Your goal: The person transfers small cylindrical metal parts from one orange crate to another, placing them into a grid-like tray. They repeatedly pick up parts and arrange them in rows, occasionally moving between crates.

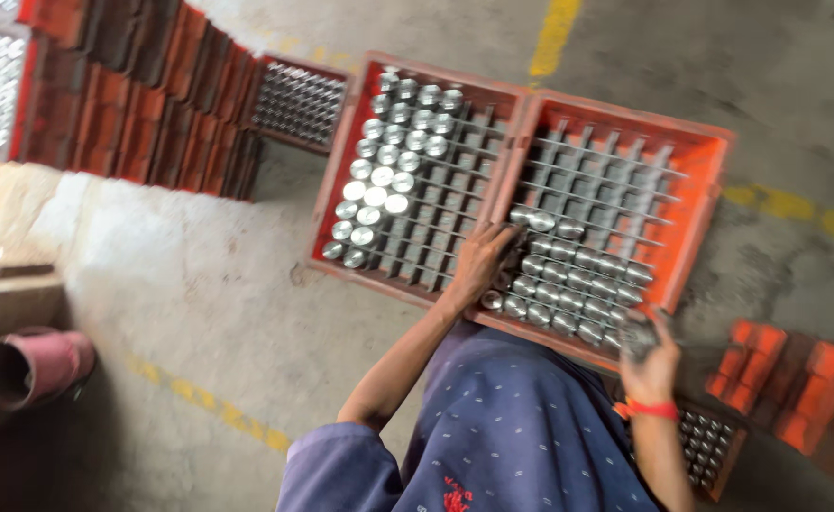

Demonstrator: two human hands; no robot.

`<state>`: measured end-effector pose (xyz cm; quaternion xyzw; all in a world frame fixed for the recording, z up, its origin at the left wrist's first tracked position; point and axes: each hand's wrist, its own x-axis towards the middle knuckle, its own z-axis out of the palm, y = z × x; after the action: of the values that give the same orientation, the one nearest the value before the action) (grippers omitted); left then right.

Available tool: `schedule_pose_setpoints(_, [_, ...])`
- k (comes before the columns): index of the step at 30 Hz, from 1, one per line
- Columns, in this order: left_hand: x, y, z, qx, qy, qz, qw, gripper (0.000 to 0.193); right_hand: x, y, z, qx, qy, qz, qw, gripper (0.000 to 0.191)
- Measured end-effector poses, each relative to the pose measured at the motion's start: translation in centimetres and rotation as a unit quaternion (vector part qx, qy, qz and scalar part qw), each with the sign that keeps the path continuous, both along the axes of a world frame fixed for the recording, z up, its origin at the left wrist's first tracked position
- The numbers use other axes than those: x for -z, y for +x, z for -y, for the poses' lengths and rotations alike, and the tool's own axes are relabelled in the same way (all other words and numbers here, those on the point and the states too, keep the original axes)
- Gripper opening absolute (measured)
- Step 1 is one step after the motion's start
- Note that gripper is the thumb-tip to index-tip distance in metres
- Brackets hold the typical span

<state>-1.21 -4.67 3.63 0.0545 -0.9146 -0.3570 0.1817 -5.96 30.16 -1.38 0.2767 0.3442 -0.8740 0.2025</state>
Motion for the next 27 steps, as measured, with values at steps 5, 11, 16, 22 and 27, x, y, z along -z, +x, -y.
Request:
schedule_pose_setpoints(5, [0.0,5.1,10.9,-0.19,-0.09,0.145,0.967,0.035,-1.1,0.8,-1.2,0.059,-0.193,0.049,0.978,0.033])
schedule_pose_setpoints(11, [1.5,5.2,16.5,-0.179,-0.2,0.115,0.956,0.054,0.4,2.0,4.2,-0.145,-0.061,-0.015,0.987,0.034])
schedule_pose_setpoints(16, [-1.9,6.9,17.0,-0.171,-0.071,0.032,0.982,0.05,-0.5,3.4,7.1,-0.193,0.051,-0.021,0.98,0.03])
schedule_pose_setpoints(22, [-3.1,6.6,12.4,-0.178,0.392,-0.008,0.903,0.046,-1.1,4.0,8.5,-0.195,0.103,-0.022,0.975,0.015])
schedule_pose_setpoints(27, [-0.5,3.9,0.8,-0.143,0.411,0.116,0.893,0.026,-2.1,2.6,11.5,-0.172,0.077,-0.102,0.977,0.009])
